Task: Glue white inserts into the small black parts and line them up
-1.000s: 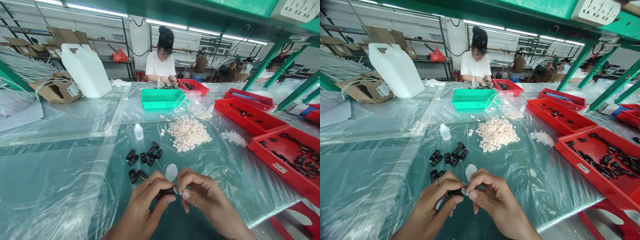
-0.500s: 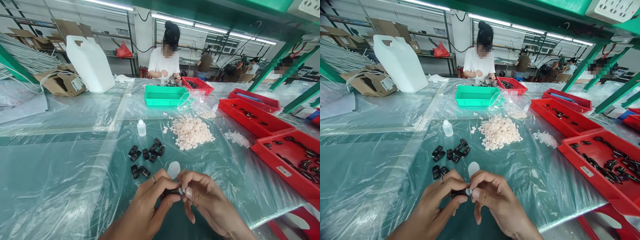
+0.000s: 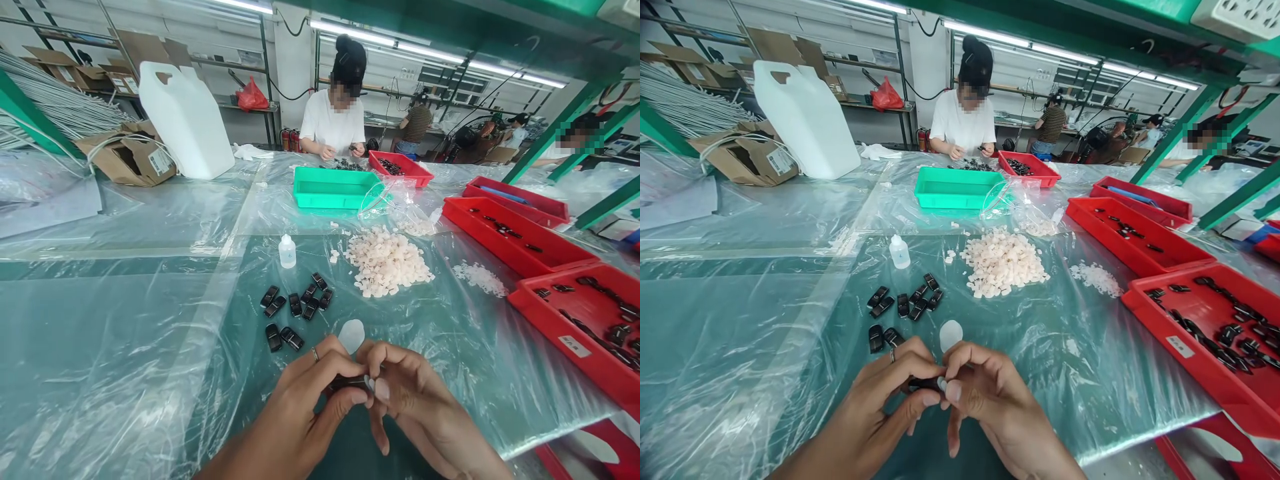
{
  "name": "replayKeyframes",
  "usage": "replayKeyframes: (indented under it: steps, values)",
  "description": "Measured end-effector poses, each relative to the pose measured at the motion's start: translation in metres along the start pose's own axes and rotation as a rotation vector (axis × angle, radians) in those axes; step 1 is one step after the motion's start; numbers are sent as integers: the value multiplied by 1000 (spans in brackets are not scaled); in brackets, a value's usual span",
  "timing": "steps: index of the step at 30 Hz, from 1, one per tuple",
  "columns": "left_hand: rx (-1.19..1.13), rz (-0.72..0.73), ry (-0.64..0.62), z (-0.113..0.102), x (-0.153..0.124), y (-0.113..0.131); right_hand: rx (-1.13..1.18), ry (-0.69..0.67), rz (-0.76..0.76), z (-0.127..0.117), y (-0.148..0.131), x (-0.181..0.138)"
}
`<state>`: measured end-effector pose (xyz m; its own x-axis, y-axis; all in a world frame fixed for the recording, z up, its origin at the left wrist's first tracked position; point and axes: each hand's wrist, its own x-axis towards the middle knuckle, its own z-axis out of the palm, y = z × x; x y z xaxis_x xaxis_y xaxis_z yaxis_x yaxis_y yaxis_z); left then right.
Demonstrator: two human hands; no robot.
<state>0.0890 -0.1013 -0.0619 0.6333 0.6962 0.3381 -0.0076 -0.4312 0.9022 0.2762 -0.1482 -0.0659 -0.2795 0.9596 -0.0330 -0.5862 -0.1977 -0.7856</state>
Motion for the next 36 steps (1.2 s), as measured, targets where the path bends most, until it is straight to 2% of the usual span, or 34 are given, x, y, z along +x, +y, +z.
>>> replayKeyframes:
  steps: [12, 21, 36]
  values:
    - [9, -43, -68, 0, -4, -3, -31, -12, 40, -1, -7, 0]
    - [70, 17, -142, -2, -7, -7, -28, -38, 96, -5, -9, -3]
    - [272, 153, -88, 0, -12, -5, -8, -56, 47, -1, -5, -3]
